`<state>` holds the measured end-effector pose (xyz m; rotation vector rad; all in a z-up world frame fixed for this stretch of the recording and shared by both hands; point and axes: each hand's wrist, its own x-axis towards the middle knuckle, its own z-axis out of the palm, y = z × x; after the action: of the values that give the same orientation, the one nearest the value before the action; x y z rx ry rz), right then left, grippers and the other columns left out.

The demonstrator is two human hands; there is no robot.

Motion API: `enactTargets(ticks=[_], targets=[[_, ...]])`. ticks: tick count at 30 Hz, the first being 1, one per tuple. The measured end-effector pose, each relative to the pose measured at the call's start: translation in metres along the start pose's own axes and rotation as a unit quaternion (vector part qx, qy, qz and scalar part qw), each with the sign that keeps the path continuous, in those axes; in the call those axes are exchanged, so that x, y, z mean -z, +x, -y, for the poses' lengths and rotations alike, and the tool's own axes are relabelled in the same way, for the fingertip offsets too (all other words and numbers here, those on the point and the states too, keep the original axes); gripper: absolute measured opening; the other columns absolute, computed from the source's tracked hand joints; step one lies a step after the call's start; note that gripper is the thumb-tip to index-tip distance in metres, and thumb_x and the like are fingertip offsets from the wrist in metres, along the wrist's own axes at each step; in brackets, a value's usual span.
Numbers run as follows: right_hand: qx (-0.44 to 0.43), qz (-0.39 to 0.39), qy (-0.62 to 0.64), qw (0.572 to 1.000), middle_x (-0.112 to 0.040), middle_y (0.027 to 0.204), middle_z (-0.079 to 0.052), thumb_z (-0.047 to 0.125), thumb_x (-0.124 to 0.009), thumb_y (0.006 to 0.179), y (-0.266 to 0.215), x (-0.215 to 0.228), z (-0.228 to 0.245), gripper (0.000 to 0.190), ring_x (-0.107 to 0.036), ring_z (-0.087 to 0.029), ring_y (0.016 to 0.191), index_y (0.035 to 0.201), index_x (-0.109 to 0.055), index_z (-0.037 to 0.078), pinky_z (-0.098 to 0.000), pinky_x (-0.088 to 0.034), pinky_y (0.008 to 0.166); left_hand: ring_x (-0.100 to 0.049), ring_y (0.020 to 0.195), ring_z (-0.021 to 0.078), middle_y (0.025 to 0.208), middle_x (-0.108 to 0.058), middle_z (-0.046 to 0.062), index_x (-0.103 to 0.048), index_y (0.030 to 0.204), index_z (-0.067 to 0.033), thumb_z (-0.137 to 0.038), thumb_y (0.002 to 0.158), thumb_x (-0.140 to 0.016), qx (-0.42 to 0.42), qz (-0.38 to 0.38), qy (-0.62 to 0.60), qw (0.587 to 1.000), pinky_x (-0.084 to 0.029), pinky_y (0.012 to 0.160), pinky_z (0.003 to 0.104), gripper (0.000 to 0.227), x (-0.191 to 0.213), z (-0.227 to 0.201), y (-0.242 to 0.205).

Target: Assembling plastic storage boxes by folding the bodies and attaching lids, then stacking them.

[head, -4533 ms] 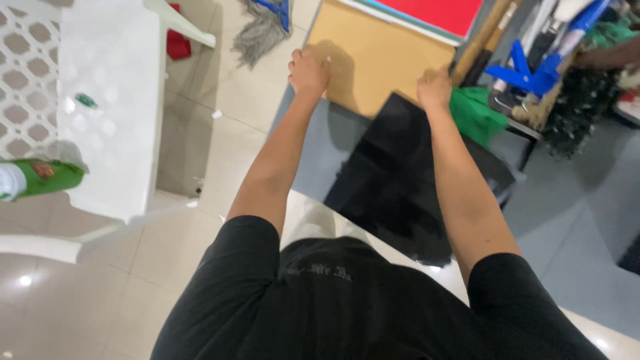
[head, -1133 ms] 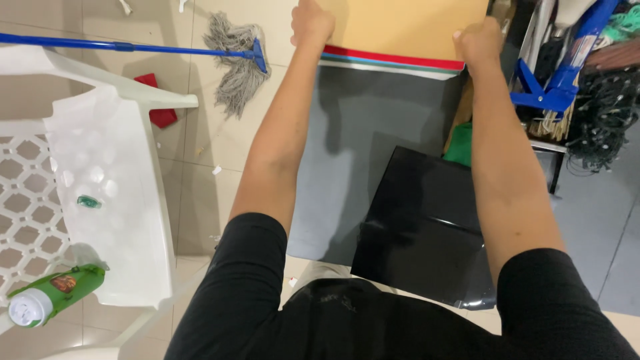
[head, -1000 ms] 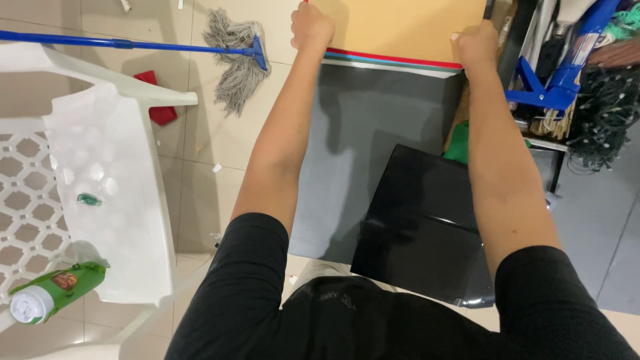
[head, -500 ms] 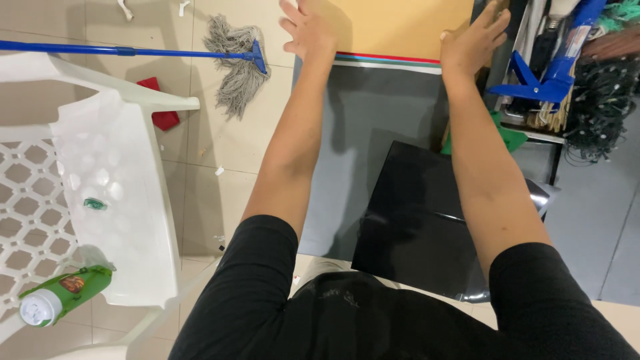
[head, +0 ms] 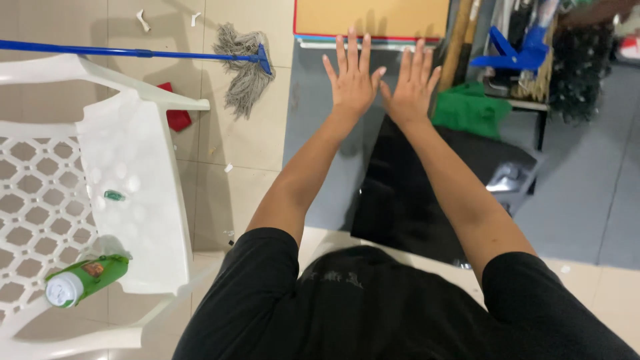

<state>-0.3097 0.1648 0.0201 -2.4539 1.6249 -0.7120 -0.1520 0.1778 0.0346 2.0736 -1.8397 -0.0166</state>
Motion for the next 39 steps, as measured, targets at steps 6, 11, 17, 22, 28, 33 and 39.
enactTargets(ticks=[6,11,17,22,28,33,39], targets=[[0.017,0.004,-0.017,1.000,-0.019,0.171,-0.026,0.041,-0.062,0.102,-0.073,0.020,-0.006,0.077,-0.016,-0.047,0.158,0.160,-0.038,-0.004,-0.0758,-0.014,0.117,0.002,0.158,0.0392,0.171,0.001,0.012,-0.019,0.165,-0.0175,-0.056,0.102,-0.054,-0.010,0.062,-0.008,0.998,-0.005,0.122,0.073,0.081,0.014,-0.041,-0.076],[0.029,0.015,-0.024,0.999,-0.019,0.171,-0.026,0.045,-0.065,0.101,-0.141,0.046,-0.054,0.081,-0.017,-0.047,0.157,0.161,-0.038,-0.002,-0.0751,-0.014,0.118,0.002,0.158,0.0401,0.172,0.000,0.013,-0.018,0.164,-0.0182,-0.059,0.101,-0.053,0.010,0.097,-0.010,0.995,-0.005,0.121,0.074,0.083,0.005,-0.096,-0.138],[-0.029,0.083,-0.036,0.995,-0.012,0.169,-0.028,0.050,-0.078,0.093,-0.233,0.119,-0.154,0.095,-0.015,-0.052,0.153,0.165,-0.032,0.008,-0.0763,-0.014,0.116,-0.014,0.153,0.0416,0.169,-0.013,0.013,-0.018,0.162,-0.0234,-0.064,0.088,-0.069,0.213,0.099,-0.074,0.969,-0.023,0.114,0.071,0.099,-0.029,-0.134,-0.232],[-0.128,0.133,-0.037,0.982,-0.004,0.169,-0.029,0.051,-0.078,0.093,-0.299,0.149,-0.219,0.097,-0.013,-0.054,0.153,0.166,-0.028,0.013,-0.0755,-0.016,0.115,-0.039,0.138,0.0397,0.155,-0.034,0.014,-0.013,0.162,-0.0214,-0.059,0.075,-0.085,0.368,0.097,-0.090,0.920,-0.039,0.108,0.062,0.119,-0.062,-0.103,-0.291],[-0.193,0.127,0.090,0.969,-0.007,0.165,-0.032,0.040,-0.085,0.087,-0.323,0.131,-0.229,0.103,-0.019,-0.058,0.145,0.163,-0.022,0.010,-0.0596,-0.028,0.117,-0.049,0.128,0.0385,0.150,-0.040,0.010,-0.021,0.158,-0.0289,-0.041,0.070,-0.090,0.509,0.124,-0.109,0.845,-0.050,0.098,0.050,0.113,-0.021,-0.108,-0.295],[-0.098,-0.024,0.115,0.988,-0.036,0.151,-0.026,0.026,-0.083,0.093,-0.313,0.107,-0.239,0.086,-0.042,-0.047,0.138,0.158,-0.032,0.003,-0.0541,-0.037,0.118,-0.071,0.114,0.0323,0.120,-0.074,0.015,-0.061,0.129,-0.0131,-0.034,0.070,-0.092,0.442,0.036,-0.259,0.858,-0.056,0.098,0.041,0.070,-0.097,-0.028,-0.332],[-0.025,0.029,0.275,0.961,-0.044,0.147,-0.024,0.012,-0.079,0.092,-0.275,0.088,-0.188,0.080,-0.049,-0.042,0.136,0.157,-0.034,0.000,-0.0459,-0.041,0.118,-0.068,0.109,0.0374,0.115,-0.071,0.019,-0.058,0.127,-0.0089,-0.032,0.073,-0.093,0.399,-0.081,-0.227,0.885,-0.053,0.093,0.045,0.068,-0.059,0.049,-0.381]])
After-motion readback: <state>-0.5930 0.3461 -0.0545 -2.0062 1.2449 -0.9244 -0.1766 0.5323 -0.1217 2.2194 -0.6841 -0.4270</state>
